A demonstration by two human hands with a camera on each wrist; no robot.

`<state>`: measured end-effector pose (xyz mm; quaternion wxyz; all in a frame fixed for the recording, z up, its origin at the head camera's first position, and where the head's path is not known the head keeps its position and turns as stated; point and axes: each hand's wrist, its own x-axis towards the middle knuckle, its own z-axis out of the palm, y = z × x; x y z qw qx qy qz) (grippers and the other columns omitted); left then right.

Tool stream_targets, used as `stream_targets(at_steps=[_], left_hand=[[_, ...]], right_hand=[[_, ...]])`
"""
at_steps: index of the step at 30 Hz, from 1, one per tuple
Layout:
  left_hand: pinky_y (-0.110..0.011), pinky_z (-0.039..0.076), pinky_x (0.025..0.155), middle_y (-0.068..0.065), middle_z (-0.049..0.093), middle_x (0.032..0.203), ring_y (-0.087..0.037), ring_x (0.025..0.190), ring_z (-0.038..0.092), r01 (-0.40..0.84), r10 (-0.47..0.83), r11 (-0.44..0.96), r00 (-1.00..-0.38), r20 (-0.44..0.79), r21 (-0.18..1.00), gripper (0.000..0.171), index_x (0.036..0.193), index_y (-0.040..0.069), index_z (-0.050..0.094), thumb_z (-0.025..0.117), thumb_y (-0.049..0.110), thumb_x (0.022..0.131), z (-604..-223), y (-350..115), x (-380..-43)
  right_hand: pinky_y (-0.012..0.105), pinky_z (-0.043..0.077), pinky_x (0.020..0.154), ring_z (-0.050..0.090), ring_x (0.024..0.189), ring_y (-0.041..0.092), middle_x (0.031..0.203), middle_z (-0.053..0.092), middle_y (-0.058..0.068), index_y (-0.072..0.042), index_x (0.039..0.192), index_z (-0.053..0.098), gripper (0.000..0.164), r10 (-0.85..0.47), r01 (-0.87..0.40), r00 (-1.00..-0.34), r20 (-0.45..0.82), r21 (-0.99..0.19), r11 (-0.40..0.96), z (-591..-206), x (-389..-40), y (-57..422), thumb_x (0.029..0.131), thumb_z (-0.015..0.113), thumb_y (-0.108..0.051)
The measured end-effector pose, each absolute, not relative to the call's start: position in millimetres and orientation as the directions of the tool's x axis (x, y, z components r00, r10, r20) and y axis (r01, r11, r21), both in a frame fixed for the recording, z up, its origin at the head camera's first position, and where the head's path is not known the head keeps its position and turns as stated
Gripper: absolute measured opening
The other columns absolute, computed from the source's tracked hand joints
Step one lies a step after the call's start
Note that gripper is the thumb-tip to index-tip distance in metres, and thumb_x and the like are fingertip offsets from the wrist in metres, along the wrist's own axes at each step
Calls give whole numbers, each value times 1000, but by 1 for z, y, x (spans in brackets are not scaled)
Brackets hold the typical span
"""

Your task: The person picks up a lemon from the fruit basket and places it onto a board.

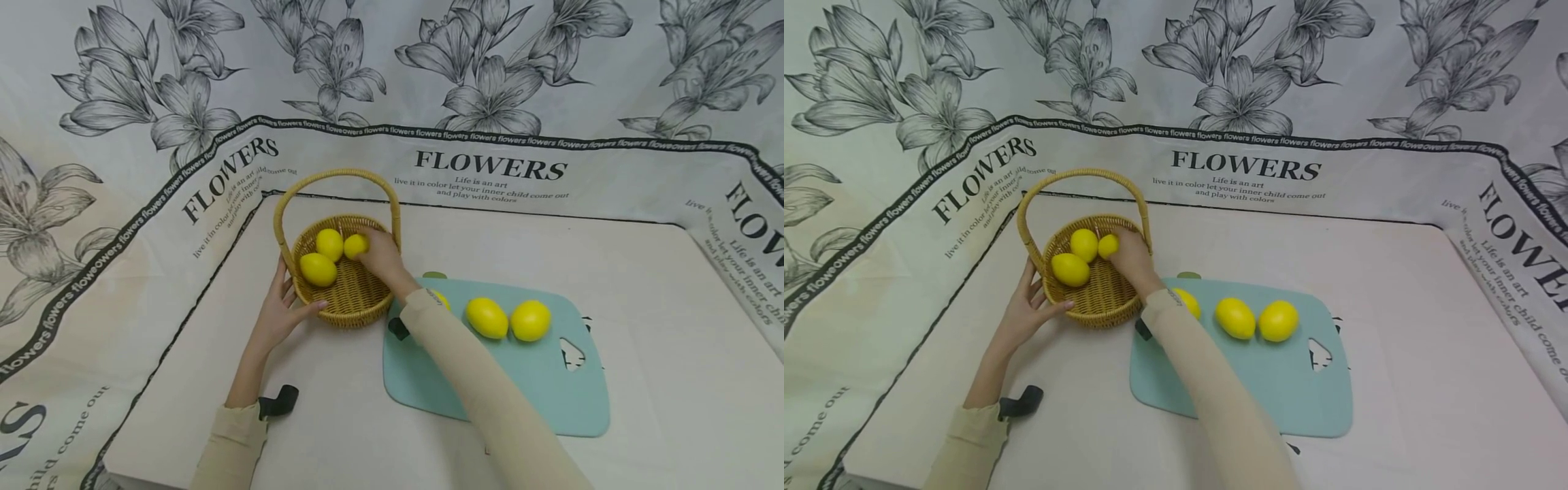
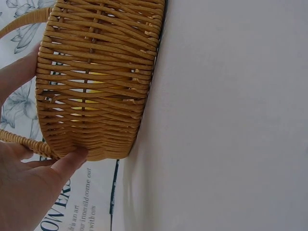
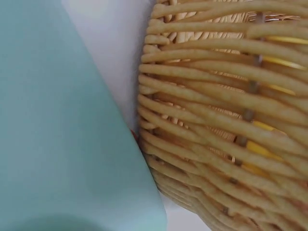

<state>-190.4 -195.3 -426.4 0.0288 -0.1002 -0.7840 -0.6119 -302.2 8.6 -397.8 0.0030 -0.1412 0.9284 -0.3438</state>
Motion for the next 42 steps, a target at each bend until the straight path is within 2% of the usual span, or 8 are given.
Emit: stream_targets(at_steps=[6, 15, 30, 37, 42], left_hand=[[-46, 26, 115, -11, -8, 160, -39, 142, 16, 177, 130, 232, -980, 150, 957, 113, 155, 15, -10, 75, 1, 81, -406, -188, -181], [-43, 24, 116, -9, -7, 160, -38, 142, 17, 168, 126, 233, -982, 141, 958, 113, 155, 17, -9, 76, 3, 81, -406, -188, -180], [-45, 24, 116, -8, -9, 160, -38, 143, 14, 166, 134, 213, -981, 140, 963, 112, 155, 18, -10, 74, 2, 82, -404, -187, -177], [-48, 25, 115, -6, -6, 161, -37, 143, 15, 173, 147, 201, -979, 145, 964, 115, 154, 26, -10, 76, 5, 82, -405, -188, -177], [-50, 24, 115, -7, -8, 160, -38, 143, 13, 166, 152, 195, -979, 138, 967, 114, 154, 23, -12, 75, 3, 82, -405, -188, -178]], right_hand=[[35, 44, 103, 53, 121, 26, 131, 58, 14, -2, 135, 55, 53, -267, -273, -957, 110, -644, 715, -399, -301, 11, 85, 74, -8], [35, 45, 102, 54, 119, 25, 131, 58, 12, -2, 134, 56, 54, -283, -281, -953, 110, -670, 687, -394, -293, 16, 85, 75, -12], [34, 50, 96, 58, 113, 23, 127, 62, 11, -4, 129, 61, 51, -303, -340, -935, 182, -703, 625, -387, -279, 27, 82, 79, -14], [33, 50, 95, 58, 112, 22, 128, 61, 9, -6, 130, 61, 52, -318, -363, -926, 204, -714, 599, -380, -271, 32, 82, 79, -16], [33, 49, 97, 58, 115, 23, 128, 61, 9, -6, 130, 61, 53, -322, -379, -920, 224, -715, 587, -376, -267, 34, 81, 79, -16]])
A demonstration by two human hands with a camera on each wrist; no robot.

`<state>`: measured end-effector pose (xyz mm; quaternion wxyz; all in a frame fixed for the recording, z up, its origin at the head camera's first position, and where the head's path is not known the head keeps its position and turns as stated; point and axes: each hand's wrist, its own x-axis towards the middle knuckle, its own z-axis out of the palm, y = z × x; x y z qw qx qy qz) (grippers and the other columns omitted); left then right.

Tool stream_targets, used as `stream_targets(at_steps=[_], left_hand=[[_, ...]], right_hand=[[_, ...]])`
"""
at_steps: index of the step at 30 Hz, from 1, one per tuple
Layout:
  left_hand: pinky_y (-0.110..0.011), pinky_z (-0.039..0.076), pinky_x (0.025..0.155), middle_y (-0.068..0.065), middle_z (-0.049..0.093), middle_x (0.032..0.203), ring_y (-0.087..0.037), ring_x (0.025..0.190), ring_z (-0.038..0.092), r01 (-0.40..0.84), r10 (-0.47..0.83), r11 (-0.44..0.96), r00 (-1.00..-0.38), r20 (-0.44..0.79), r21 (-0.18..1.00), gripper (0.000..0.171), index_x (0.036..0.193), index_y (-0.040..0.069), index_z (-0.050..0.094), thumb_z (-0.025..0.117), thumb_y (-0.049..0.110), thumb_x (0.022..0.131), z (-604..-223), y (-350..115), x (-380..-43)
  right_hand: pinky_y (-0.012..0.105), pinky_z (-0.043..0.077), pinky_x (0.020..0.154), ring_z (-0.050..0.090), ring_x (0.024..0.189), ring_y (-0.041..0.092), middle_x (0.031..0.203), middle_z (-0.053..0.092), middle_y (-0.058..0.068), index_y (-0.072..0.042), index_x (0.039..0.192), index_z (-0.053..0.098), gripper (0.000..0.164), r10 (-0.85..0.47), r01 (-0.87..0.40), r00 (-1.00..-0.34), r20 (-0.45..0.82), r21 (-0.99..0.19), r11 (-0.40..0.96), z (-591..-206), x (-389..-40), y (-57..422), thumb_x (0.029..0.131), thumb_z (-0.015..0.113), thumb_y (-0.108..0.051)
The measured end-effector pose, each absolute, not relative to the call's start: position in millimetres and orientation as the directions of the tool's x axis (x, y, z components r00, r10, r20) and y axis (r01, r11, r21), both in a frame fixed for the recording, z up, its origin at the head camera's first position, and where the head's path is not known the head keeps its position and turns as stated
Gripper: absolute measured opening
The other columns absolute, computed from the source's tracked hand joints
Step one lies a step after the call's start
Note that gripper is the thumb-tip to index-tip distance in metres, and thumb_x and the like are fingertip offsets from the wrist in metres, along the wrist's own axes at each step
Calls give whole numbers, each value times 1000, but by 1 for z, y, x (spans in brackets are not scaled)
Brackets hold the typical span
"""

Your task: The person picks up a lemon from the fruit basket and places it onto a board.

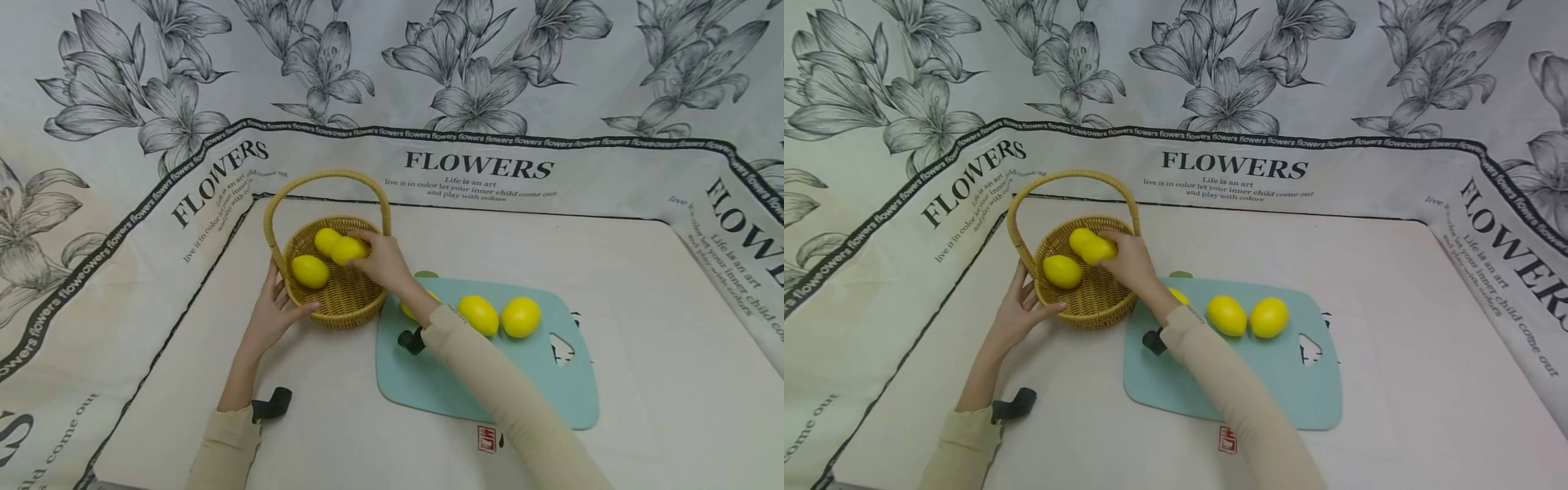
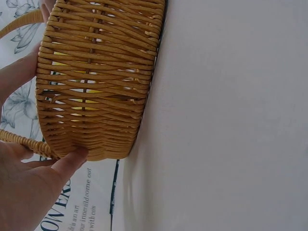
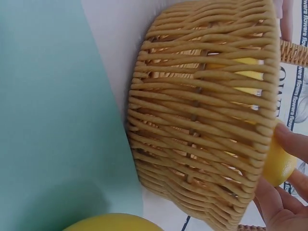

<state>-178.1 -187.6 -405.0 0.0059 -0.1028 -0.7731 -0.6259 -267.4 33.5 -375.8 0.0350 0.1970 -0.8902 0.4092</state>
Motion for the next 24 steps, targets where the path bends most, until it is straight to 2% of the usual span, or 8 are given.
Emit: stream_targets(at_steps=[8, 17, 20, 24], left_hand=[[-49, 25, 114, -9, -9, 160, -39, 143, 13, 163, 149, 202, -980, 134, 966, 114, 154, 18, -12, 74, 0, 82, -407, -189, -180], [-45, 28, 114, 2, -8, 160, -32, 144, 16, 186, 147, 210, -977, 157, 960, 115, 152, 36, -10, 76, 6, 83, -429, -196, -191], [-46, 27, 114, 0, -8, 160, -33, 144, 15, 184, 149, 205, -977, 156, 961, 115, 153, 33, -11, 76, 5, 83, -427, -195, -190], [-50, 25, 114, -8, -9, 160, -38, 143, 14, 179, 156, 197, -976, 150, 964, 115, 154, 22, -13, 74, 1, 82, -413, -191, -183]], right_hand=[[34, 49, 98, 57, 117, 24, 129, 61, 8, -7, 130, 61, 54, -310, -383, -919, 243, -731, 565, -368, -258, 36, 81, 80, -16], [34, 49, 97, 58, 116, 23, 128, 62, 7, -8, 130, 61, 53, -320, -410, -908, 270, -728, 549, -359, -247, 41, 81, 79, -18], [33, 49, 98, 57, 116, 23, 129, 62, 7, -9, 130, 61, 53, -325, -420, -904, 278, -726, 545, -356, -243, 43, 81, 80, -19], [33, 48, 98, 58, 115, 23, 128, 62, 6, -11, 130, 62, 54, -330, -427, -900, 284, -725, 540, -352, -237, 46, 80, 80, -20]])
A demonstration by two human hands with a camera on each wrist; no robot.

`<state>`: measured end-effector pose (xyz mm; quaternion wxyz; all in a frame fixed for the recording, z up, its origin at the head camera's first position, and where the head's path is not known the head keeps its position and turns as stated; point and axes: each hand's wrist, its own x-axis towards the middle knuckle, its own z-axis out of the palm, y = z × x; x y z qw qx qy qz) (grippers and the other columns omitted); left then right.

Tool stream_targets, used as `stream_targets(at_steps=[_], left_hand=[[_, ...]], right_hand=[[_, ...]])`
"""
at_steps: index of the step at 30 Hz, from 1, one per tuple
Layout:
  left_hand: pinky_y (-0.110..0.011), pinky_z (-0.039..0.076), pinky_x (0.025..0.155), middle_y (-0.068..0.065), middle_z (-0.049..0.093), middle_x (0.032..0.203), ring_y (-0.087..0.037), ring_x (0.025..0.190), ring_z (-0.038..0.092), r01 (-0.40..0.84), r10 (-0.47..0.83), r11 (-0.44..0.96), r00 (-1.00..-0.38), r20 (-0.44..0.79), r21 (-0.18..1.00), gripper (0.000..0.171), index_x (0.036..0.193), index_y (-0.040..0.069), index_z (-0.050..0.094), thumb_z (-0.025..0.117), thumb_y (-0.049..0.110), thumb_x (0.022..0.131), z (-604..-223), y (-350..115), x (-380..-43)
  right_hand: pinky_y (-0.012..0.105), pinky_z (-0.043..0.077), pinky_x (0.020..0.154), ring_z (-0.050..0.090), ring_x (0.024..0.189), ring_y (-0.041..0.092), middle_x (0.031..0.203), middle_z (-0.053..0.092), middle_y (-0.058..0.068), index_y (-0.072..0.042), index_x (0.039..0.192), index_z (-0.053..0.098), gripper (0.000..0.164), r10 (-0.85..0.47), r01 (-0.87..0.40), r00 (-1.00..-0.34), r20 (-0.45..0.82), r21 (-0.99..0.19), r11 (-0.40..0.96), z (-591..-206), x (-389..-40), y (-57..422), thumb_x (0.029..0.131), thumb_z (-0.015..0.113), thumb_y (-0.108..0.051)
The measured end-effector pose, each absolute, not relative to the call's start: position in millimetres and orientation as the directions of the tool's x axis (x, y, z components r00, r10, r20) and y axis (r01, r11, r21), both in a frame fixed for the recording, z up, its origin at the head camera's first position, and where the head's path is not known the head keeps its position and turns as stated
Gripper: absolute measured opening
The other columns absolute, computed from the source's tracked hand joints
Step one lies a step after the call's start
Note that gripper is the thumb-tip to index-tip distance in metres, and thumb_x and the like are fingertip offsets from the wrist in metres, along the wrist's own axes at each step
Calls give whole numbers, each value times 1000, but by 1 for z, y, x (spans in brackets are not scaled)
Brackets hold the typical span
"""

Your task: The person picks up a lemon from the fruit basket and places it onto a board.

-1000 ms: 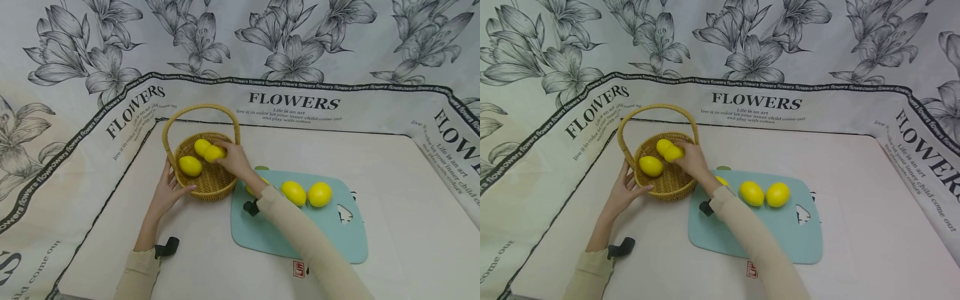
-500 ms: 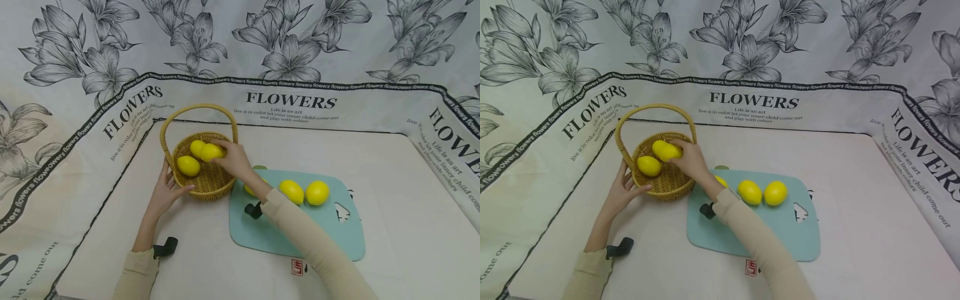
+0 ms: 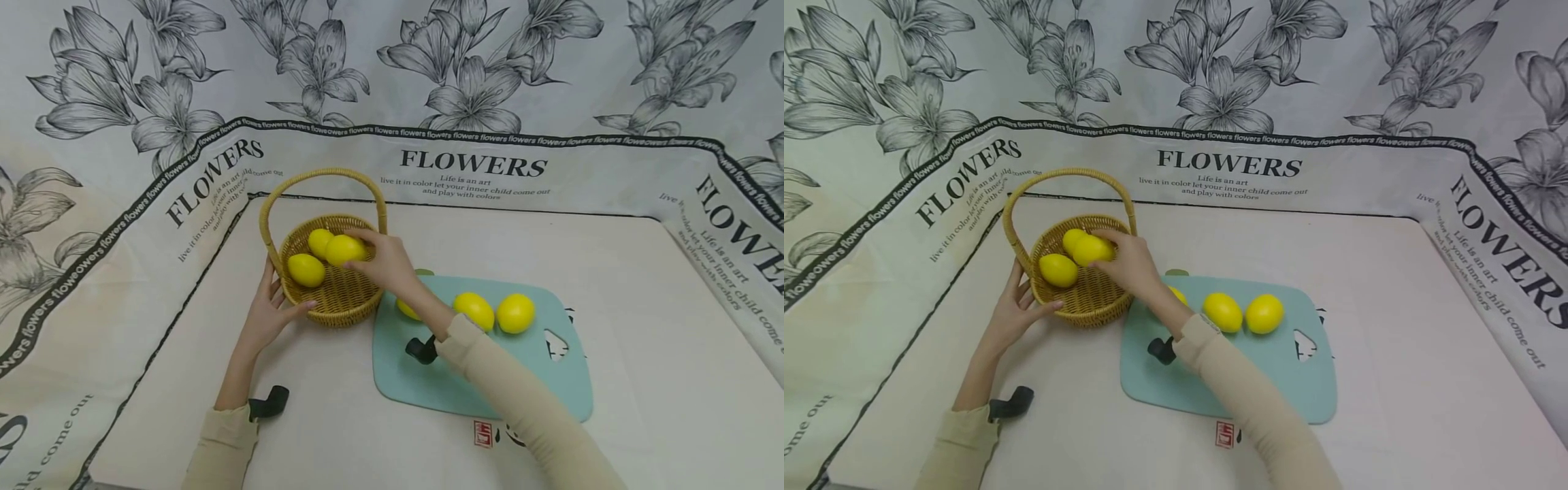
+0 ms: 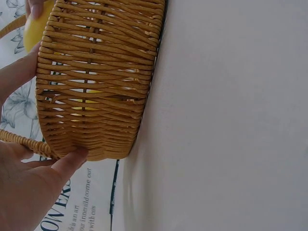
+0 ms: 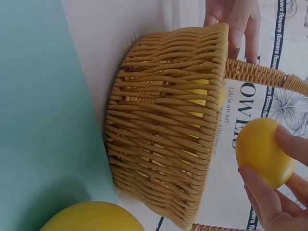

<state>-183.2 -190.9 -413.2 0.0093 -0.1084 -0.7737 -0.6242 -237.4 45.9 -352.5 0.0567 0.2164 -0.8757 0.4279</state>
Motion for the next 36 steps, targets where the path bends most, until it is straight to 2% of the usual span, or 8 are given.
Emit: stream_targets(at_steps=[3, 12, 23, 27, 32, 36], left_hand=[[-51, 25, 114, -10, -9, 160, -40, 143, 14, 165, 153, 203, -979, 135, 965, 114, 154, 18, -13, 74, 1, 82, -403, -187, -178], [-49, 25, 115, -8, -9, 160, -39, 143, 14, 149, 145, 195, -982, 122, 969, 115, 154, 19, -12, 75, 1, 82, -404, -187, -177], [-49, 25, 114, -8, -9, 160, -38, 143, 14, 155, 143, 200, -981, 128, 967, 114, 154, 19, -12, 75, 1, 82, -403, -187, -176], [-49, 25, 114, -9, -9, 160, -39, 143, 14, 165, 144, 195, -980, 138, 967, 114, 154, 18, -11, 74, 0, 82, -403, -187, -176], [-49, 25, 115, -9, -9, 160, -39, 143, 14, 170, 143, 193, -979, 144, 966, 114, 154, 17, -11, 74, -1, 81, -402, -187, -176], [-49, 24, 115, -10, -9, 160, -39, 143, 14, 162, 142, 199, -981, 135, 967, 114, 154, 18, -12, 74, 0, 82, -402, -186, -176]], right_hand=[[33, 48, 98, 58, 115, 23, 128, 62, 6, -11, 130, 62, 54, -335, -433, -897, 288, -725, 535, -350, -233, 48, 80, 81, -19], [33, 49, 97, 58, 115, 21, 126, 63, 5, -10, 128, 63, 52, -339, -458, -884, 324, -748, 480, -346, -218, 57, 80, 80, -18], [38, 46, 101, 55, 120, 22, 129, 61, 4, -10, 129, 62, 52, -330, -460, -882, 337, -767, 447, -342, -206, 72, 81, 80, -19], [37, 51, 96, 56, 120, 22, 130, 61, 5, -9, 130, 61, 53, -328, -454, -884, 334, -781, 429, -343, -202, 79, 81, 79, -17], [29, 56, 84, 56, 119, 21, 132, 60, 3, -11, 131, 61, 53, -321, -440, -891, 322, -790, 427, -344, -197, 90, 82, 79, -19], [29, 56, 84, 56, 119, 19, 131, 60, 3, -12, 131, 61, 54, -317, -442, -892, 323, -773, 454, -346, -191, 99, 81, 80, -21]])
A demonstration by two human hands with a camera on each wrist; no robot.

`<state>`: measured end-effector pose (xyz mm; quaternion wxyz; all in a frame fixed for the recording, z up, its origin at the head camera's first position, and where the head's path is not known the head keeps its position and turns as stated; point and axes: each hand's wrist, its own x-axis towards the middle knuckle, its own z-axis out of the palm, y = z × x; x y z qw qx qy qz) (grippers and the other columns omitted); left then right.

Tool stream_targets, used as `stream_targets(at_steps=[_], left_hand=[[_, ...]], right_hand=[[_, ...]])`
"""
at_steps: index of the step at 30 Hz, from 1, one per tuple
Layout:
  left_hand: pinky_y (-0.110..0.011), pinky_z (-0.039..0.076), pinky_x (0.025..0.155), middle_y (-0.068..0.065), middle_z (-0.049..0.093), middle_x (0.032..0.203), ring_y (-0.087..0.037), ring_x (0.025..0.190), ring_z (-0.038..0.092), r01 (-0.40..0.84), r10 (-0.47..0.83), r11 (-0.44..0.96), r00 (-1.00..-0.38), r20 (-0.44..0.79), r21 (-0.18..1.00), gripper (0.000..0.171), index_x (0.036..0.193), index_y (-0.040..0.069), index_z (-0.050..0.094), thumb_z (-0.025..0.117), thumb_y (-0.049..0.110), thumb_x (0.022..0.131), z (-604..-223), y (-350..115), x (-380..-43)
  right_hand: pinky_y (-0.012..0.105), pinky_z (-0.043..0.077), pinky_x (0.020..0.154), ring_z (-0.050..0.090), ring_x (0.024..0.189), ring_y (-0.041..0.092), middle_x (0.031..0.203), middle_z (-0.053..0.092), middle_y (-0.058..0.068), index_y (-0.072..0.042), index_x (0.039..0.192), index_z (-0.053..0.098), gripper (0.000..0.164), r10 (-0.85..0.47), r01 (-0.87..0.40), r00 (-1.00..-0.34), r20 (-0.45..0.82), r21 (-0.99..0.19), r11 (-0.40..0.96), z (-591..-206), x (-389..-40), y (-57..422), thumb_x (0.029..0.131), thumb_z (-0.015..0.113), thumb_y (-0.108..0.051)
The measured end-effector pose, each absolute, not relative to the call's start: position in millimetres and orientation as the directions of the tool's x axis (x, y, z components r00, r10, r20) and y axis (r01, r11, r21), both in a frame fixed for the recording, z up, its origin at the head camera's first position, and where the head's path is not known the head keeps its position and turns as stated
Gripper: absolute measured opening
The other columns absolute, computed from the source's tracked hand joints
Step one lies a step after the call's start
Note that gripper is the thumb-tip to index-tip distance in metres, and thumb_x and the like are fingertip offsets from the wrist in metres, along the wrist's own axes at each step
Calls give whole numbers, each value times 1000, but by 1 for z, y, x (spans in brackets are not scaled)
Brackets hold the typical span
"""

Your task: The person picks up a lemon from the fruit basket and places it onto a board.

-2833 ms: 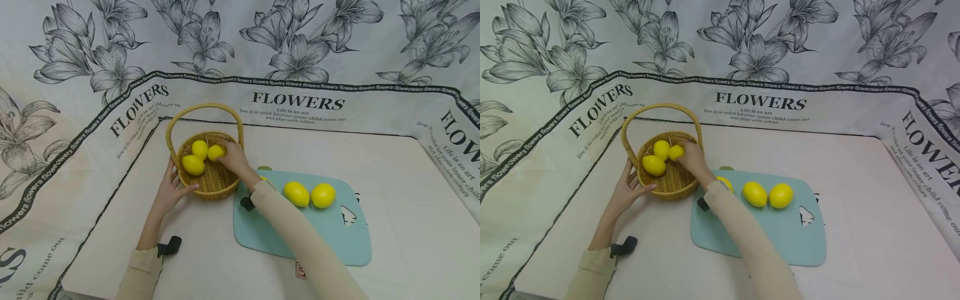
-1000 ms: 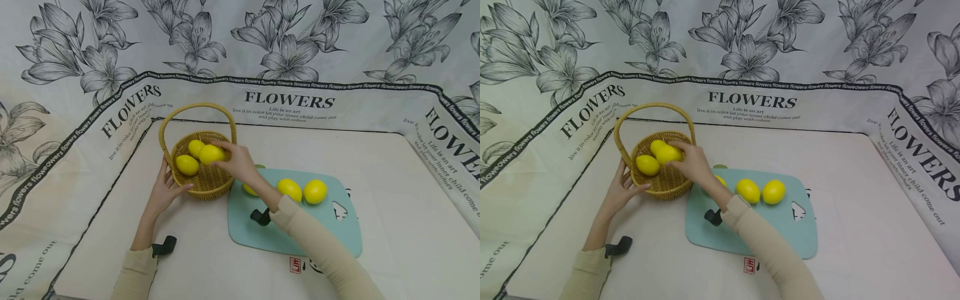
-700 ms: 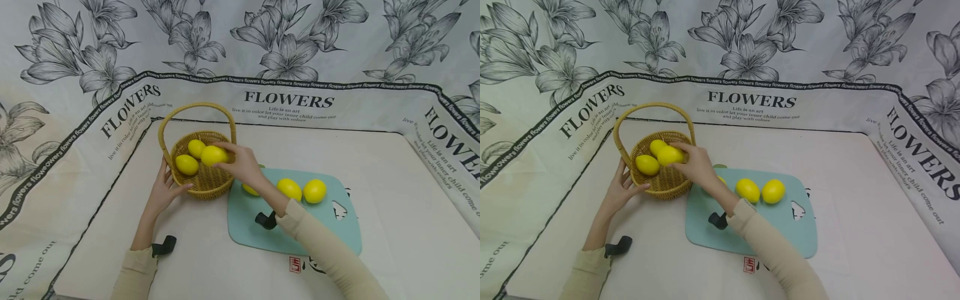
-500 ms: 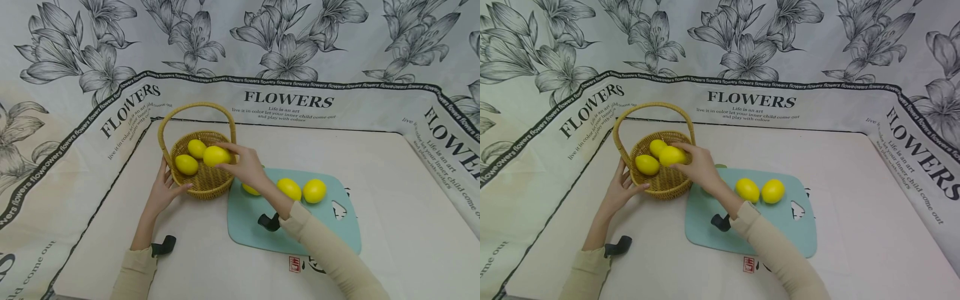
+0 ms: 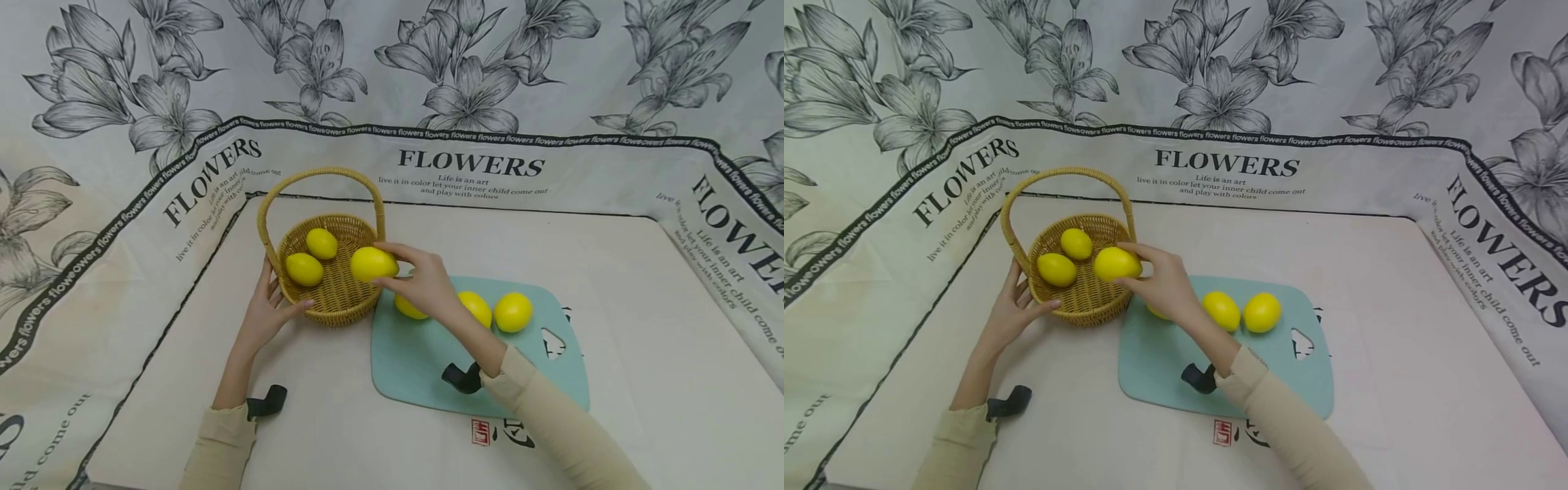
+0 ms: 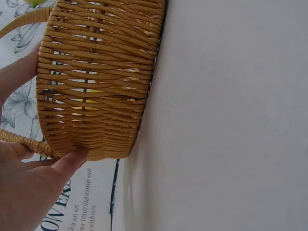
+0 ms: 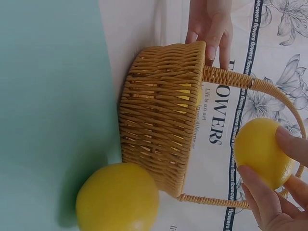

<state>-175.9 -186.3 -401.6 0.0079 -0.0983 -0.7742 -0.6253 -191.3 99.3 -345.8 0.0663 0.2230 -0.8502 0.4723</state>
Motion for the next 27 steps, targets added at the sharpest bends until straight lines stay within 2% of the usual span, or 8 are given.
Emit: stream_targets(at_steps=[4, 6, 13, 19, 25, 27], left_hand=[[-49, 24, 115, -11, -8, 160, -39, 143, 14, 164, 143, 205, -980, 136, 965, 114, 154, 18, -12, 74, 0, 82, -401, -187, -176], [-49, 23, 115, -11, -8, 160, -39, 143, 14, 165, 145, 205, -980, 137, 965, 114, 154, 18, -12, 74, 0, 82, -401, -187, -176], [-48, 23, 115, -8, -9, 160, -38, 143, 14, 156, 153, 191, -980, 127, 969, 116, 154, 23, -12, 76, 4, 82, -401, -186, -175], [-49, 22, 115, -9, -9, 160, -39, 143, 13, 166, 153, 191, -979, 137, 967, 115, 154, 20, -12, 75, 2, 82, -401, -186, -175], [-48, 22, 116, -10, -10, 160, -39, 143, 12, 159, 150, 203, -980, 130, 966, 113, 154, 18, -13, 73, 1, 83, -400, -185, -174], [-48, 22, 116, -11, -9, 160, -39, 143, 12, 161, 150, 209, -980, 131, 965, 112, 154, 18, -13, 73, 1, 83, -399, -185, -174]], right_hand=[[35, 53, 91, 57, 117, 19, 130, 61, 3, -11, 130, 62, 54, -321, -458, -884, 339, -763, 455, -349, -186, 107, 80, 80, -21], [33, 52, 93, 57, 117, 18, 129, 62, 2, -12, 130, 62, 54, -317, -456, -886, 339, -767, 451, -351, -184, 111, 80, 80, -21], [26, 56, 83, 56, 119, 17, 131, 60, 0, -14, 131, 61, 54, -300, -395, -910, 285, -817, 421, -356, -174, 123, 81, 79, -19], [31, 56, 85, 54, 120, 17, 131, 60, -1, -17, 132, 61, 54, -286, -364, -923, 256, -822, 439, -360, -166, 131, 81, 79, -24], [27, 57, 82, 54, 121, 19, 131, 60, 0, -16, 131, 61, 53, -285, -358, -926, 247, -814, 457, -365, -157, 138, 81, 79, -22], [29, 56, 86, 54, 121, 19, 130, 60, 0, -15, 131, 62, 54, -281, -364, -925, 253, -800, 477, -367, -155, 141, 81, 79, -22]])
